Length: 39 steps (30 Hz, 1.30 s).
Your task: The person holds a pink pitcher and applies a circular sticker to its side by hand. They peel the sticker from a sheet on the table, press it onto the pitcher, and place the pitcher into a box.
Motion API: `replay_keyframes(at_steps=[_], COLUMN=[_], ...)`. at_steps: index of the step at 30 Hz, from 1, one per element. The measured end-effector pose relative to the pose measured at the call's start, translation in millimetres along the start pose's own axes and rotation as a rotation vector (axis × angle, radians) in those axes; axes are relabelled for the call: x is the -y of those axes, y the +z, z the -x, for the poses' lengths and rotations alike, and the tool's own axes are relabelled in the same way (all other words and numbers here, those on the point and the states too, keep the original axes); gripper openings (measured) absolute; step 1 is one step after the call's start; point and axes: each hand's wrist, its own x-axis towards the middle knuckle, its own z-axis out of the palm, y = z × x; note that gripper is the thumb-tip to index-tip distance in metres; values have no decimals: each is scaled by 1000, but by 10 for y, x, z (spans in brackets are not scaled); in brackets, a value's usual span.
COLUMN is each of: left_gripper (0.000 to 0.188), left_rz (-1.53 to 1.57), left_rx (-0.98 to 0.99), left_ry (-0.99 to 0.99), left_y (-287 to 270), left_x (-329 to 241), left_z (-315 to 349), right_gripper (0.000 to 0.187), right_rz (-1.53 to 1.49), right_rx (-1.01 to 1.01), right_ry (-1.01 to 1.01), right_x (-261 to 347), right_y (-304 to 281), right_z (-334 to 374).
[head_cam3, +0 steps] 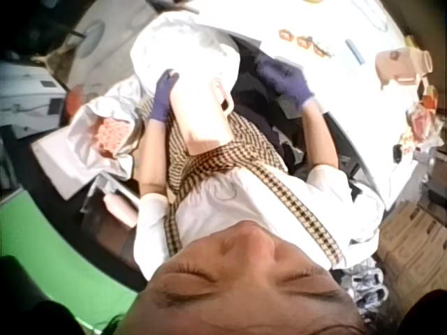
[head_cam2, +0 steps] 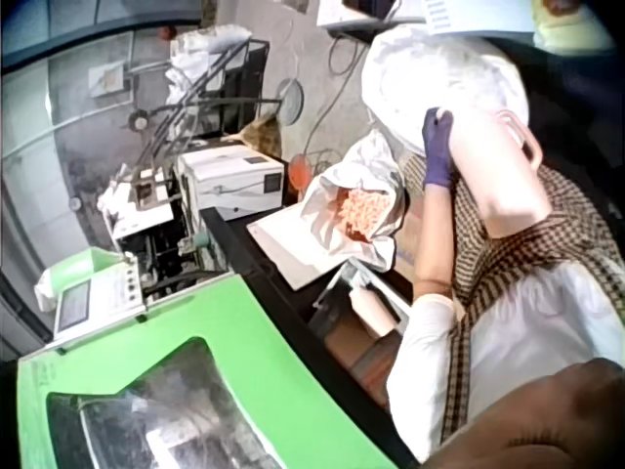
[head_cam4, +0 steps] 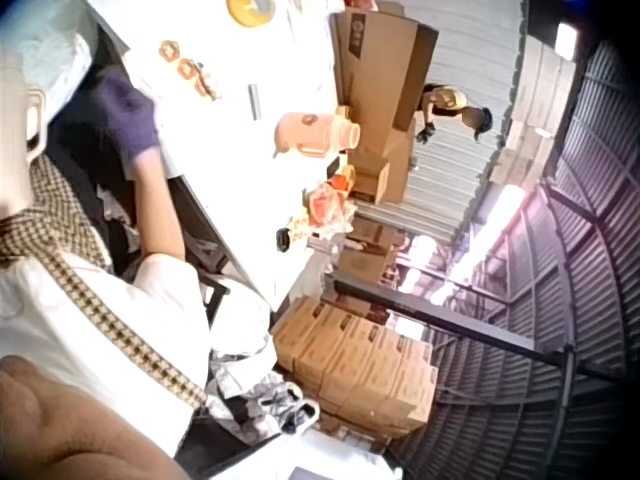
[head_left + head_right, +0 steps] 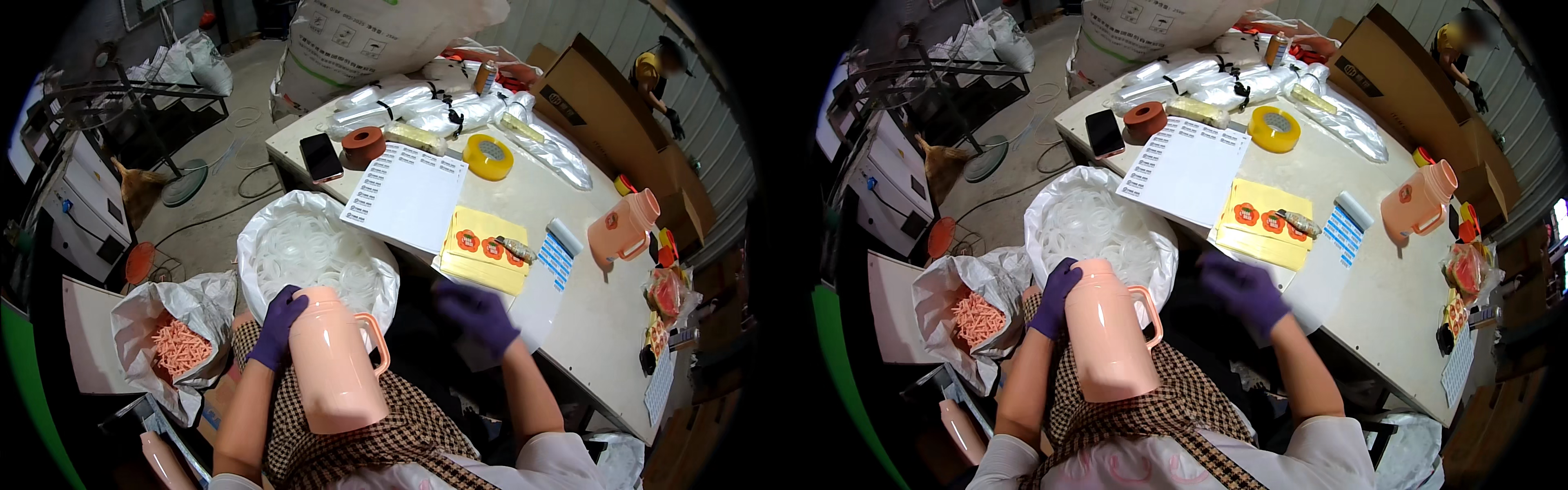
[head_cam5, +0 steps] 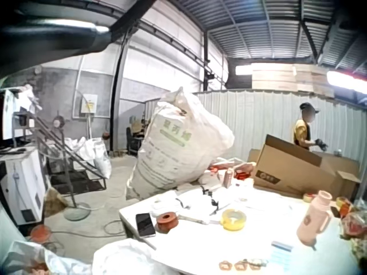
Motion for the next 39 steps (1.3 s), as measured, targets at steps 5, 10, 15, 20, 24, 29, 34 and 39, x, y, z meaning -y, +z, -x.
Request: replay_keyframes(at_steps=[5, 10, 15, 20, 24, 29, 34, 39], left_gripper=[49, 48, 31, 42, 41, 26, 34, 44], left_rz=[355, 17, 237, 417, 464, 362, 326, 370], left_rx=[62, -24, -18, 27, 13, -77, -35, -17], left_ry=[193, 338, 344, 278, 247, 322, 333, 309], left_y=[199, -43, 161, -91, -15, 34, 62, 34], left_x=[-7, 213, 307, 460, 543, 620, 595, 589], left_z=[-58, -37, -332, -43, -97, -229, -203, -160], right_gripper=[41, 17, 23, 29, 28, 22, 14, 13], right_rz=[735, 604, 290, 548, 468, 162, 244, 245], right_rx=[-464, -358, -464, -279, -318, -352, -315, -237], right_ry=[-488, -571, -369, -261, -157, -299, -273, -461], right_x=[-538, -1308, -1625, -1303, -1517, -1573, -1133, -964], right_y=[-1038, -1409, -2327, -2165, -2252, -2098, -1713, -1415], right_z=[-1277, -1991, -2073, -2457, -2550, -2267, -1985, -1816])
